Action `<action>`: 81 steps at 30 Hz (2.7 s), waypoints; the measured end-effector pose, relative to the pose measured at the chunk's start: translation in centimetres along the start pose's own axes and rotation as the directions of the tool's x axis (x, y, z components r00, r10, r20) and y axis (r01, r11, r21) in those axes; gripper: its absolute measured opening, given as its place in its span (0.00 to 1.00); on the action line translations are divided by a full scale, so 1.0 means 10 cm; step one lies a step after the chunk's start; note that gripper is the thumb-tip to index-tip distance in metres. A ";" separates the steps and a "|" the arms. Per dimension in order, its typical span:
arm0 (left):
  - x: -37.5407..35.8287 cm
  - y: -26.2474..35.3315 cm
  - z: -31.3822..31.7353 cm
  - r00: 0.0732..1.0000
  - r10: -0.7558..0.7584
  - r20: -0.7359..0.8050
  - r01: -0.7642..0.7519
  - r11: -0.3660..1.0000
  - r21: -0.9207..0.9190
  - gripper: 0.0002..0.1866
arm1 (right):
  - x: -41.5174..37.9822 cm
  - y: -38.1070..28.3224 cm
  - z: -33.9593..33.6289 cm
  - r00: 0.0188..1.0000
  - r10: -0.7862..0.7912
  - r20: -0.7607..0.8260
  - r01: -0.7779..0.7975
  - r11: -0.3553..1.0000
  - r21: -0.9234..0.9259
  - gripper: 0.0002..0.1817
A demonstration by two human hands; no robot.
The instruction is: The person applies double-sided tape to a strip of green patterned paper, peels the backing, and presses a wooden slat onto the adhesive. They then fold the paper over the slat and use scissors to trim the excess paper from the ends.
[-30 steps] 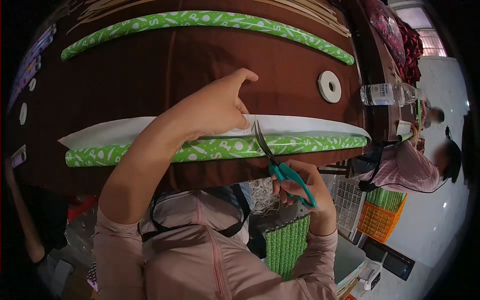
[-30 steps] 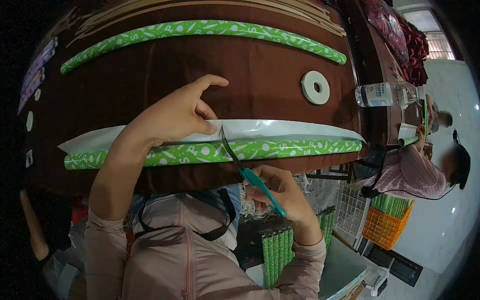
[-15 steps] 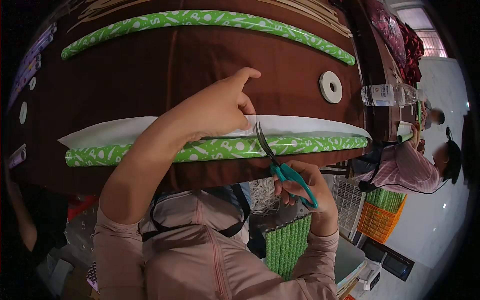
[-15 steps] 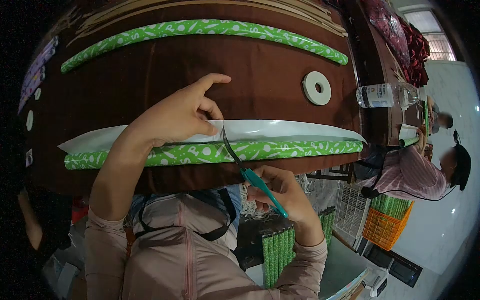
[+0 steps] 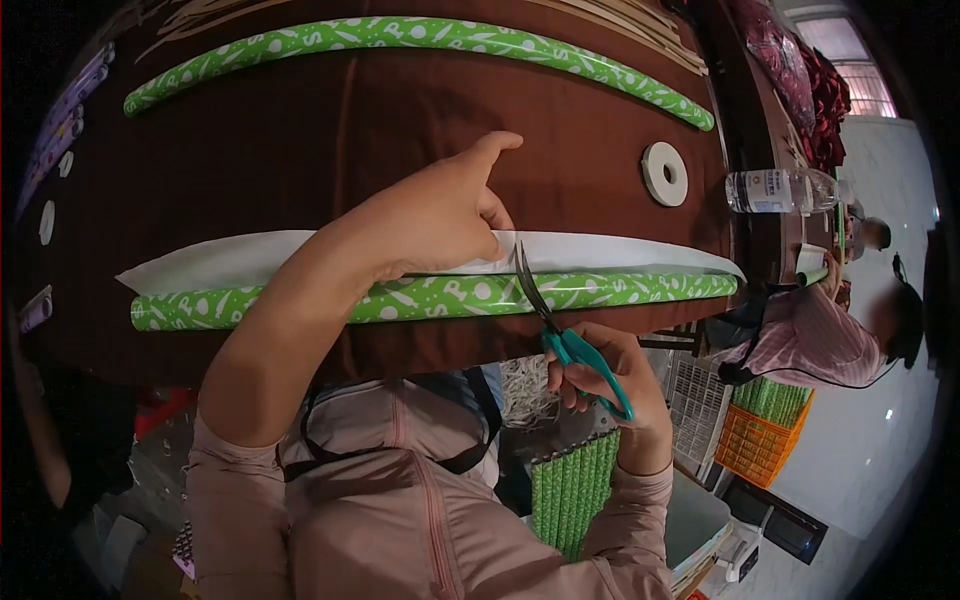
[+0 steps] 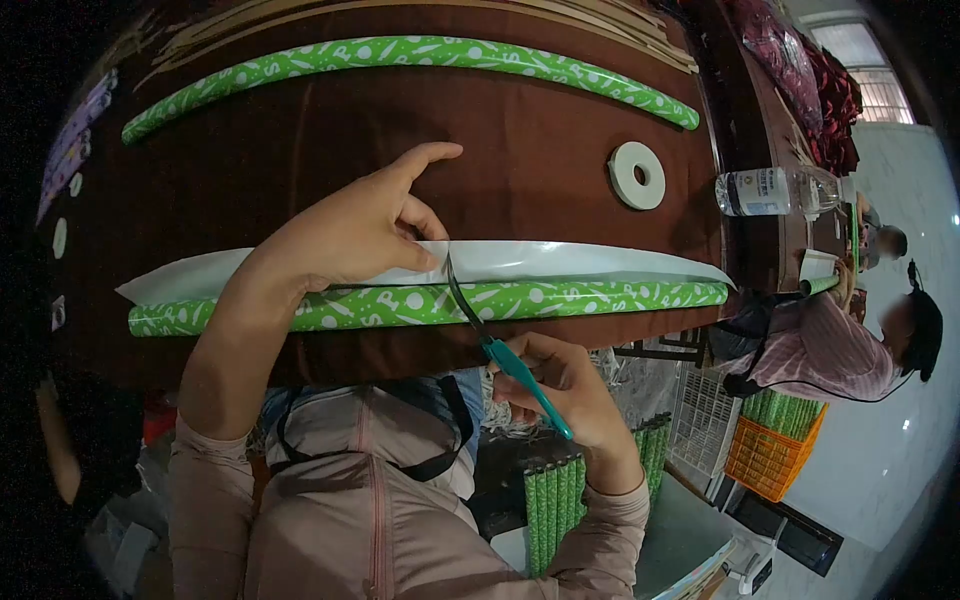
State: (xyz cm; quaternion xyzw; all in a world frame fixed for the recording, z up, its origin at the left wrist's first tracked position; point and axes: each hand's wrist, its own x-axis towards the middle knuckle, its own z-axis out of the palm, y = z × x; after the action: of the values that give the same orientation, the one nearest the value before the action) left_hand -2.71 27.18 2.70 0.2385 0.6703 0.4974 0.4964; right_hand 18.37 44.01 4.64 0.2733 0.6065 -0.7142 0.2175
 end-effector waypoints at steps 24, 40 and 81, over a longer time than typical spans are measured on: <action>0.01 -0.01 0.00 1.000 0.015 0.003 -0.015 1.000 -0.005 0.49 | 0.00 -0.01 0.07 0.999 0.006 -0.037 -0.005 0.999 0.042 0.10; 0.00 -0.01 0.00 1.000 -0.007 0.008 0.007 1.000 0.020 0.50 | 0.04 -0.03 0.07 0.989 -0.138 -0.061 0.143 0.985 0.097 0.14; 0.34 0.18 0.48 0.979 0.173 -0.111 -0.151 0.972 0.179 0.38 | 0.20 0.10 -0.02 0.559 -0.705 -0.436 0.512 0.707 -0.487 0.20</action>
State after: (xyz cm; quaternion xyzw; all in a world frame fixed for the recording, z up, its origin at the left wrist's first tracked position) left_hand -0.02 32.74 2.85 0.3021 0.7184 0.4914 0.3888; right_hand 17.54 44.11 2.54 0.2151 0.8011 -0.5180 -0.2088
